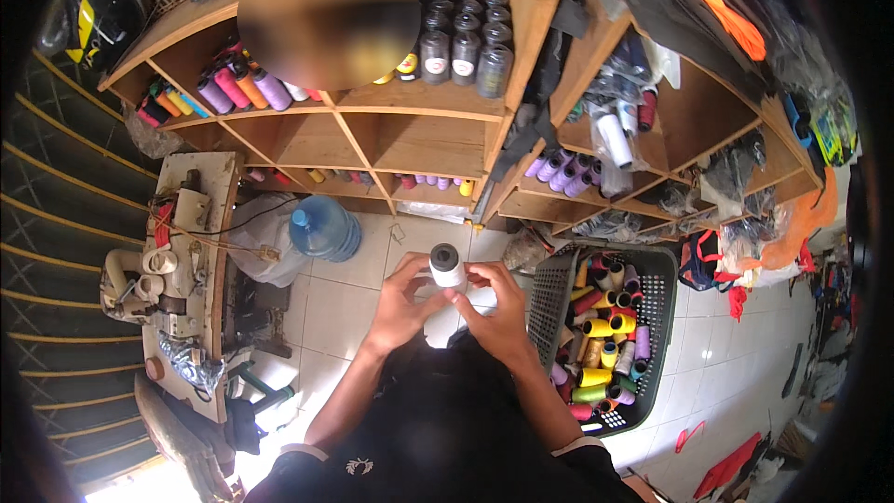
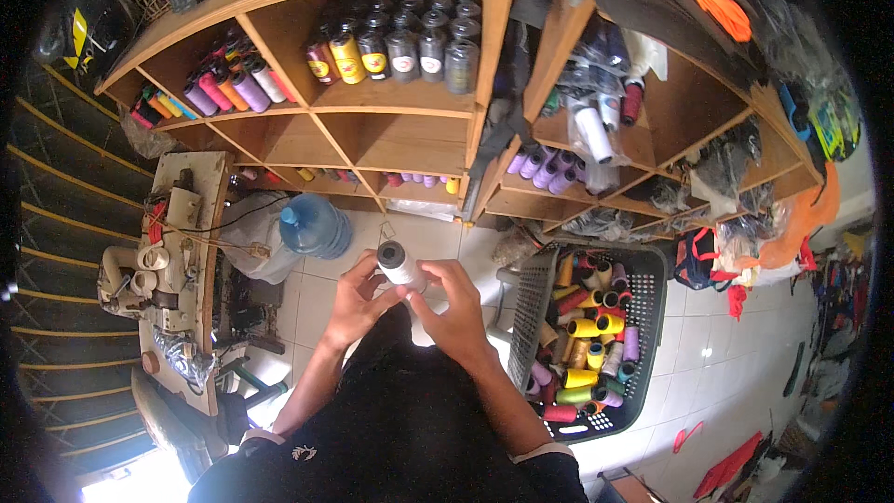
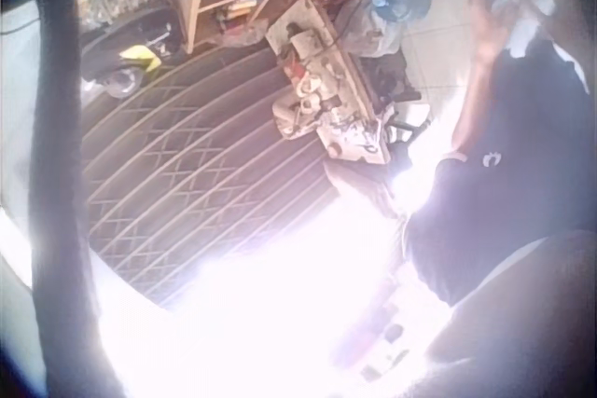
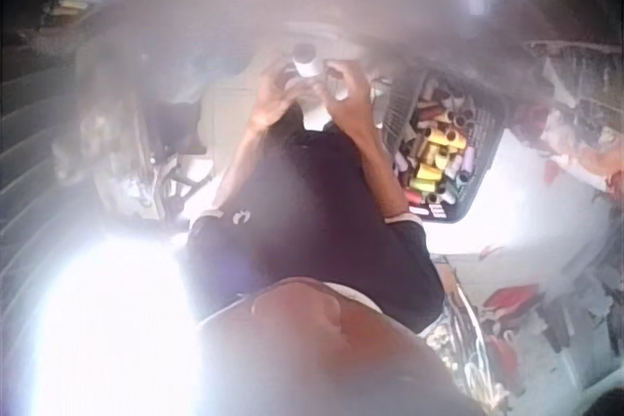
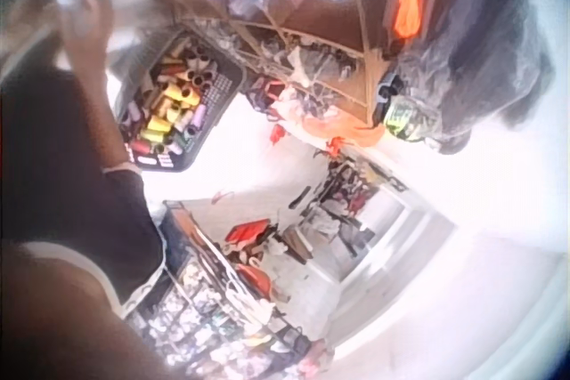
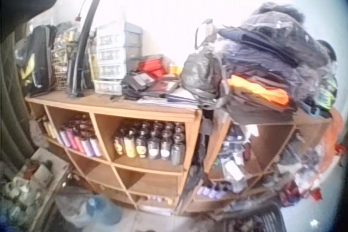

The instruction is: The person picks up thread spools from a black plastic basket on the floor, inspects them, and places them onto a wooden shelf. The person handles spools of various colors, including yellow, purple, red, and white, one at a time.

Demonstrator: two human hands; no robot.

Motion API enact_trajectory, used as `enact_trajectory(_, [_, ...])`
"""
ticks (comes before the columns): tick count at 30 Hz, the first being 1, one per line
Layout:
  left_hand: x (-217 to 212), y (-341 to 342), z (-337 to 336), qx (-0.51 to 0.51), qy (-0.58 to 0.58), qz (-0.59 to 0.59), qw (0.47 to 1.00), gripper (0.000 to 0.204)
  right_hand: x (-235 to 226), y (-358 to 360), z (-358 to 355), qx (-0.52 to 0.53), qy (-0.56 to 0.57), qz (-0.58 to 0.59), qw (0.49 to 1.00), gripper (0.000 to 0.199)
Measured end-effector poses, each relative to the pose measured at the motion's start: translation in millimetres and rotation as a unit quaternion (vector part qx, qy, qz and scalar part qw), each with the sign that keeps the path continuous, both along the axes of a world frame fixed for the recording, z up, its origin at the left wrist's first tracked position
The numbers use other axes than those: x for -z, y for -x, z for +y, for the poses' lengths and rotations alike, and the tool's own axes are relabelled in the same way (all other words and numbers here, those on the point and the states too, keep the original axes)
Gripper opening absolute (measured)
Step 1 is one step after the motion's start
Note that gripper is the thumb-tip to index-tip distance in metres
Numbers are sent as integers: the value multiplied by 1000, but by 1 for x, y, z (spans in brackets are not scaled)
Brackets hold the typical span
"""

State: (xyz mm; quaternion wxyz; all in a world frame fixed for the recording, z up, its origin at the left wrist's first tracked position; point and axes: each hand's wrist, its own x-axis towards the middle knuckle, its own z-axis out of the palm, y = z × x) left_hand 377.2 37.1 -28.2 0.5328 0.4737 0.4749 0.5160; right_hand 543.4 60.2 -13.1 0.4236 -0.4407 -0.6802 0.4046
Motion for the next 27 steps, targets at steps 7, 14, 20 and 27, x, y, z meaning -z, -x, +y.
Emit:
enact_trajectory(7, [41, 82, 14, -29, 55, -26, 998, 39, 45, 79, 22, -36, 72, 14, 997, 35])
enact_trajectory(14, [129, 118, 87, -39, 62, 25, 997, 37, 123, 122, 79, 31, 61, -6, 998, 36])
enact_trajectory(20, [222, 121, 182, -40, -20, 93, 995, 37, 224, 128, 152, 36, 82, 46, 995, 38])
enact_trajectory(27, [302, 117, 321, -97, -79, 91, 988, 35, 313, 144, 287, 19, 40, 73, 996, 42])
